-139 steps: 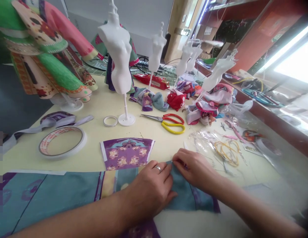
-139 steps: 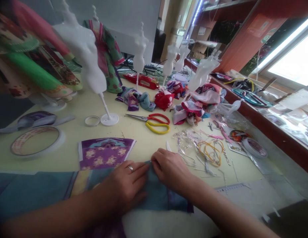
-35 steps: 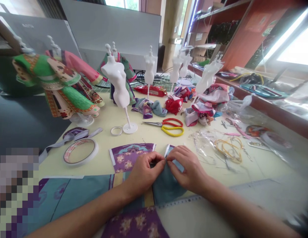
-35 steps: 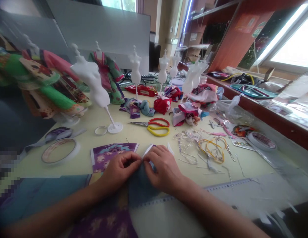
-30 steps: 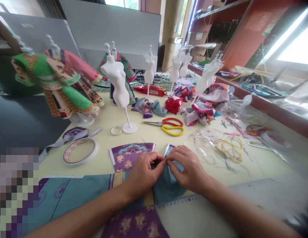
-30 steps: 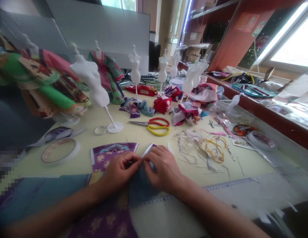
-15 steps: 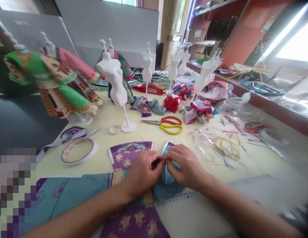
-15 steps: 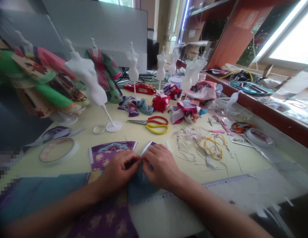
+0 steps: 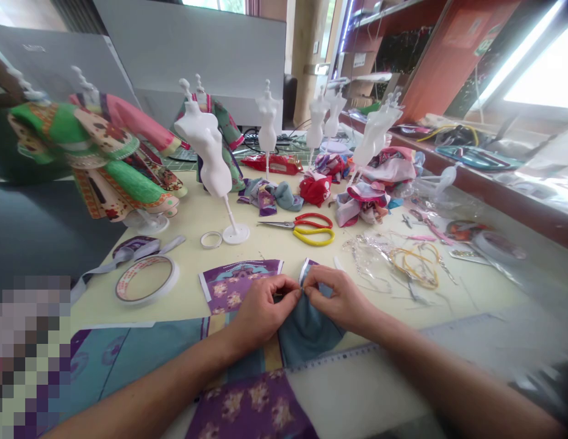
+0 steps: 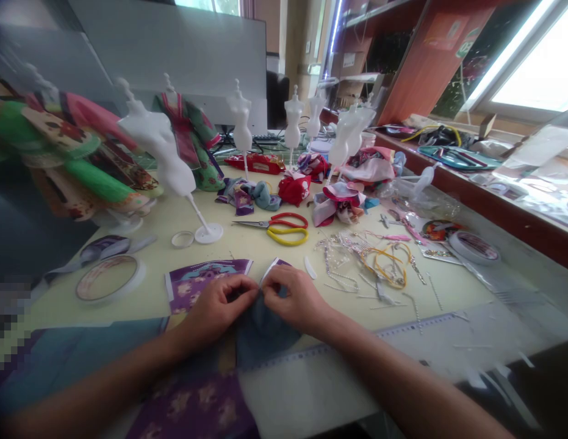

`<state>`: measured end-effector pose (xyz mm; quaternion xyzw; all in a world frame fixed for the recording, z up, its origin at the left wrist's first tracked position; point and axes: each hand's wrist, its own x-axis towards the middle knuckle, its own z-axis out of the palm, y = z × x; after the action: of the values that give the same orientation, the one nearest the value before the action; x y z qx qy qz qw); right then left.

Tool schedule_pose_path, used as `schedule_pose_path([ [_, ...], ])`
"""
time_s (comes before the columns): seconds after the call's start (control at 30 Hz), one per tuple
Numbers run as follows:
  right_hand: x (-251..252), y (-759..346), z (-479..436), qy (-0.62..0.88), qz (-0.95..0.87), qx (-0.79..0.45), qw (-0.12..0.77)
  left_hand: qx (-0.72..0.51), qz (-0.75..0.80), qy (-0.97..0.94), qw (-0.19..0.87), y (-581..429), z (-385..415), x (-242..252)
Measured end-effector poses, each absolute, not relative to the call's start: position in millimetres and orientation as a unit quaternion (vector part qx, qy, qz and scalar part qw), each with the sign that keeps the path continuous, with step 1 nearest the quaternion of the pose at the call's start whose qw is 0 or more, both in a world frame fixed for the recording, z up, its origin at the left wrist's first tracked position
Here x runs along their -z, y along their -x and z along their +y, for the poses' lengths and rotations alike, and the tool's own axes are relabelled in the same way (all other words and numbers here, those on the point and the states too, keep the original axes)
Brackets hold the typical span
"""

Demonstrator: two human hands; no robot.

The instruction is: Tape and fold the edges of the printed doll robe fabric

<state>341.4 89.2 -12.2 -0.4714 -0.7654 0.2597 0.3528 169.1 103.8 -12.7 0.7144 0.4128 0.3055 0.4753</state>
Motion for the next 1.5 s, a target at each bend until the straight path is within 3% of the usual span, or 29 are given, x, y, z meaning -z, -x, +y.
schedule_pose_path([
  [0.73,13.1,-348.2,90.1,0.476,-0.701,-0.377,0.375,-0.302,0.402,-0.665,0.553,-168.0,105.5,14.0],
  [1.27,15.1,-342.0,83.0,0.455,-0.743,-0.271,0.409,-0.305,0.405,-0.656,0.560,-167.4,104.6,9.7],
  [1.5,12.5,-344.6,88.3,0.466,-0.690,-0.376,0.407,-0.294,0.407,-0.655,0.564,-168.9,104.7,9.9],
])
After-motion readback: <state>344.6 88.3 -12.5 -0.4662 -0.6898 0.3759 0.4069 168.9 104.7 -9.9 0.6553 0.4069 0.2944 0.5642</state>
